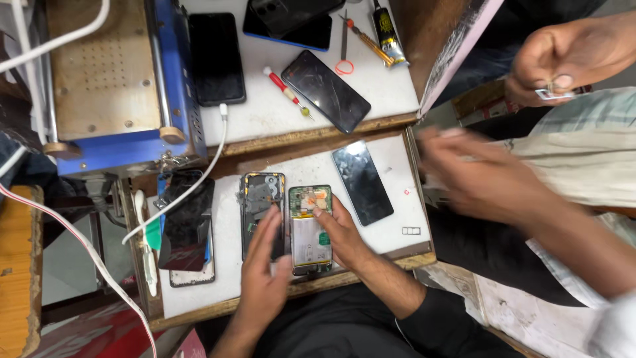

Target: The person disassembles and reassembles smartphones at a workbench. They remove back covers, handle internal components, and insert SIM cards while another person assists nearby.

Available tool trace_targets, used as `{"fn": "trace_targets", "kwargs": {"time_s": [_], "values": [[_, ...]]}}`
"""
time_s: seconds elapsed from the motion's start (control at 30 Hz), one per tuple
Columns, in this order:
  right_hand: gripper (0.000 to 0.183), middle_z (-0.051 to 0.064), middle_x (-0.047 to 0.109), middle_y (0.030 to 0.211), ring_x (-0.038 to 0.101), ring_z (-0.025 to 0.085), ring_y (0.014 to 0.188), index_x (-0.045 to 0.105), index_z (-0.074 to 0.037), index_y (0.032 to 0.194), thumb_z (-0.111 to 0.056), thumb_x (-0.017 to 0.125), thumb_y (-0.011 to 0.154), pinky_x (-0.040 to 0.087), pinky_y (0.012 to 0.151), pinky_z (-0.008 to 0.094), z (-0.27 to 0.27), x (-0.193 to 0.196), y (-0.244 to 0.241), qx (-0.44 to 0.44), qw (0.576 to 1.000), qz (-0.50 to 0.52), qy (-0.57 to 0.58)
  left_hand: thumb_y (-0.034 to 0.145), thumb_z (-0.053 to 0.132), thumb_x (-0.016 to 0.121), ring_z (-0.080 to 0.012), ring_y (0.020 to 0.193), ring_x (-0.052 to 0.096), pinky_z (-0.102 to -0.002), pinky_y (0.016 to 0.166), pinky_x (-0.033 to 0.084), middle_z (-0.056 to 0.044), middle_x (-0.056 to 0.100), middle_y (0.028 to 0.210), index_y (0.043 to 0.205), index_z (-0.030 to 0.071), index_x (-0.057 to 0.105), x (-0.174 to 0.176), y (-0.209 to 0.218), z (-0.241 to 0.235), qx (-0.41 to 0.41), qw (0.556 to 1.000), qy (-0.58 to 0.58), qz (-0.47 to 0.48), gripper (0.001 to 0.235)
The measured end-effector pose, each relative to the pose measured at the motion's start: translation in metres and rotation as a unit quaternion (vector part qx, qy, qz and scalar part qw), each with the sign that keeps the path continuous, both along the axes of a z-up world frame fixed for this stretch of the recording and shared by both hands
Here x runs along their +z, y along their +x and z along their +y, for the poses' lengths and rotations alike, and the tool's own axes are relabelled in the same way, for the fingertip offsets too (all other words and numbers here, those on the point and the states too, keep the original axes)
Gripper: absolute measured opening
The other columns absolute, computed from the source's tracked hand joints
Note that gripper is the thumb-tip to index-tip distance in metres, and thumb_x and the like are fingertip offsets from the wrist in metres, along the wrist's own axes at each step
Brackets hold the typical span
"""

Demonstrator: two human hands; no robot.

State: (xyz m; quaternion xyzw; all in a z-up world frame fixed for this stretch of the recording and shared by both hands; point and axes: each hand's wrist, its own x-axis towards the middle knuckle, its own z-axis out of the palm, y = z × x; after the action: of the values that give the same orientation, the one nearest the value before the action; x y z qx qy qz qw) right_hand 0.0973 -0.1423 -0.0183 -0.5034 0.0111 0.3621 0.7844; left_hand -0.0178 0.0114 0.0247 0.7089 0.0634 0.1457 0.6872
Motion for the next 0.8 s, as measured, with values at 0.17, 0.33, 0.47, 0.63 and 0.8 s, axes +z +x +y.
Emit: {"fn": "trace_targets", "kwargs": {"time_s": [0.17, 0.33, 0.47, 0.63, 0.8], "values": [[0.043, 0.019, 0.062, 0.129, 0.068, 0.028, 0.112, 0.041, -0.003, 0.144, -0.014, 0.044, 0.103, 0.059, 0.096, 0.044, 0.001, 0.007, 0.001, -0.019, 0.999, 0.013, 0.034, 0.101, 0.024, 0.058, -0.0334, 0.125, 0.057, -0.041, 0.108, 0.046, -0.023, 0.058, 0.138, 0.146, 0.002, 0.053, -0.023, -0.036, 0.005, -0.022, 0.915, -0.392, 0.091, 0.050], [0.042, 0.021, 0.064, 0.124, 0.072, 0.033, 0.103, 0.041, -0.005, 0.141, -0.017, 0.038, 0.101, 0.060, 0.092, 0.051, 0.002, 0.017, 0.003, -0.016, 0.999, 0.038, 0.030, 0.099, 0.009, 0.059, -0.0222, 0.093, 0.076, -0.032, 0.081, 0.060, -0.015, 0.077, 0.105, 0.123, 0.000, 0.068, -0.022, -0.057, 0.014, 0.044, 0.993, -0.028, 0.109, 0.027], [0.042, 0.023, 0.064, 0.123, 0.072, 0.035, 0.106, 0.042, -0.002, 0.141, -0.023, 0.035, 0.105, 0.059, 0.097, 0.051, 0.003, 0.013, 0.004, -0.022, 0.995, 0.040, 0.087, 0.093, 0.000, 0.064, -0.0179, 0.076, 0.076, -0.029, 0.068, 0.059, -0.011, 0.076, 0.090, 0.111, 0.001, 0.073, -0.019, -0.056, 0.006, 0.069, 0.991, 0.102, 0.048, 0.020], [0.045, 0.019, 0.062, 0.135, 0.069, 0.027, 0.119, 0.041, -0.004, 0.147, -0.023, 0.035, 0.108, 0.057, 0.105, 0.048, -0.001, 0.005, 0.003, -0.040, 0.997, 0.048, 0.043, 0.090, 0.000, 0.068, -0.0207, 0.067, 0.071, -0.032, 0.061, 0.056, -0.009, 0.072, 0.078, 0.109, 0.001, 0.073, -0.024, -0.046, -0.008, 0.039, 0.978, 0.201, -0.029, 0.021], [0.044, 0.023, 0.061, 0.132, 0.070, 0.035, 0.113, 0.035, -0.003, 0.147, -0.018, 0.038, 0.106, 0.061, 0.098, 0.051, -0.004, 0.004, 0.004, -0.004, 0.997, 0.028, 0.069, 0.089, -0.001, 0.069, -0.0212, 0.062, 0.069, -0.034, 0.056, 0.054, -0.010, 0.070, 0.076, 0.108, 0.001, 0.073, -0.027, -0.043, -0.011, 0.037, 0.969, 0.240, -0.046, 0.020]]}}
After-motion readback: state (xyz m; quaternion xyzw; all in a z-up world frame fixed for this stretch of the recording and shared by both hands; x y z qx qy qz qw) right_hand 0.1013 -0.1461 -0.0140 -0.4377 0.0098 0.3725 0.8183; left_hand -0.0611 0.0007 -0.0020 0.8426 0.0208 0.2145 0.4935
